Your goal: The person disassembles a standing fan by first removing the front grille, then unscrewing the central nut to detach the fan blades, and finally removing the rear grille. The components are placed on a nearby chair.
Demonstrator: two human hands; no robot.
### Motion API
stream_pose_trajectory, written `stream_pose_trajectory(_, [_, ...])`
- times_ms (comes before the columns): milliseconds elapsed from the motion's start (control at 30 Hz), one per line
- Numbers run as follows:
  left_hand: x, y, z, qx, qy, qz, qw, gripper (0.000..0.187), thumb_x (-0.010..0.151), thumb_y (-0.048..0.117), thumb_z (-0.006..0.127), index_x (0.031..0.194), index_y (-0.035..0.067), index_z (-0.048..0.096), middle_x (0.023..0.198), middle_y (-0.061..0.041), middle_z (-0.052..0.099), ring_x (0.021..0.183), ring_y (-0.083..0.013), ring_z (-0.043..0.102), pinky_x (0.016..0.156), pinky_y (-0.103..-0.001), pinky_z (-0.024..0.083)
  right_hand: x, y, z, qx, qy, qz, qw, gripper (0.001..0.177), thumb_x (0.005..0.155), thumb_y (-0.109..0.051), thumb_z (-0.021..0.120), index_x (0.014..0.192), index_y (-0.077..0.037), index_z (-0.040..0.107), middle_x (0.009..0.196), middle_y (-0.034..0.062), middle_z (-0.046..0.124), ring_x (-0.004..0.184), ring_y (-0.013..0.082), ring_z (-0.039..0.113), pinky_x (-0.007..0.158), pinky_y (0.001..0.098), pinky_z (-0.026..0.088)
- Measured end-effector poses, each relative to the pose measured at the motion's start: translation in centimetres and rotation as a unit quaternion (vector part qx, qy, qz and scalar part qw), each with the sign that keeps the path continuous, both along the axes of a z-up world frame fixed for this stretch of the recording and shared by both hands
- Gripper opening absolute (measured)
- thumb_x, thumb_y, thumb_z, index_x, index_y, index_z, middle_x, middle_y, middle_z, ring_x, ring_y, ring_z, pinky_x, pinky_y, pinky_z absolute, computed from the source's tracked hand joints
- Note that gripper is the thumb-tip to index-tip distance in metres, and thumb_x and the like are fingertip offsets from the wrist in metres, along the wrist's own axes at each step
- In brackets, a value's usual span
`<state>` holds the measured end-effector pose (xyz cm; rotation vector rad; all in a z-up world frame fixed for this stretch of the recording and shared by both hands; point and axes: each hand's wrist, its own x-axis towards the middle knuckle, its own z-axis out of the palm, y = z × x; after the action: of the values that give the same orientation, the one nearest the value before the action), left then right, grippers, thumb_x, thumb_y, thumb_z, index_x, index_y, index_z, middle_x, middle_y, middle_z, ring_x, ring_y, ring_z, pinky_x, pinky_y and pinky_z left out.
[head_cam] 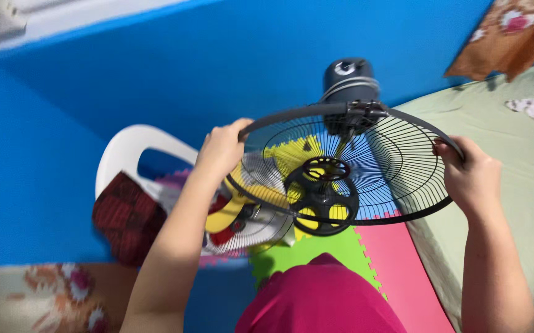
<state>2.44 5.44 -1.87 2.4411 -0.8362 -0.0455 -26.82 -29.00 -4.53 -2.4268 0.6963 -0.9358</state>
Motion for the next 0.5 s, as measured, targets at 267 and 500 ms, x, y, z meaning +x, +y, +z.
stream_pose_trajectory(267, [0.4, 10.6, -7.1, -0.156, -0.069, 0.025, 0.985, 0.088, 0.087, 0.021, 0.081, 0.159, 0.011, 0.03, 0.157, -0.031, 0.037, 0.144, -0.0479, 0.041, 0.112, -0.049, 0.039, 2.9, 6.7, -6.5, 0.103, 0.02, -0.046, 0.993, 0.014, 0.109, -0.015, 0.068, 0.115, -0.004, 0.076, 0.088, 0.0094, 0.072, 0.078, 0.0144, 0.064, 0.072, 0.031, 0.049])
stream_pose_trajectory(500, [-3.1, 19.8, -31.1, -0.265, 0.354, 0.281, 0.852, 0.101, 0.078, 0.035, 0.08, 0.158, 0.006, 0.025, 0.147, -0.022, 0.054, 0.136, -0.0322, 0.054, 0.11, -0.041, 0.044, 6.5, 13.7, -13.5, 0.417, -0.138, 0.039, 0.897, 0.015, 0.107, -0.012, 0.06, 0.115, 0.0, 0.064, 0.104, 0.0019, 0.068, 0.094, 0.0097, 0.066, 0.082, 0.027, 0.059])
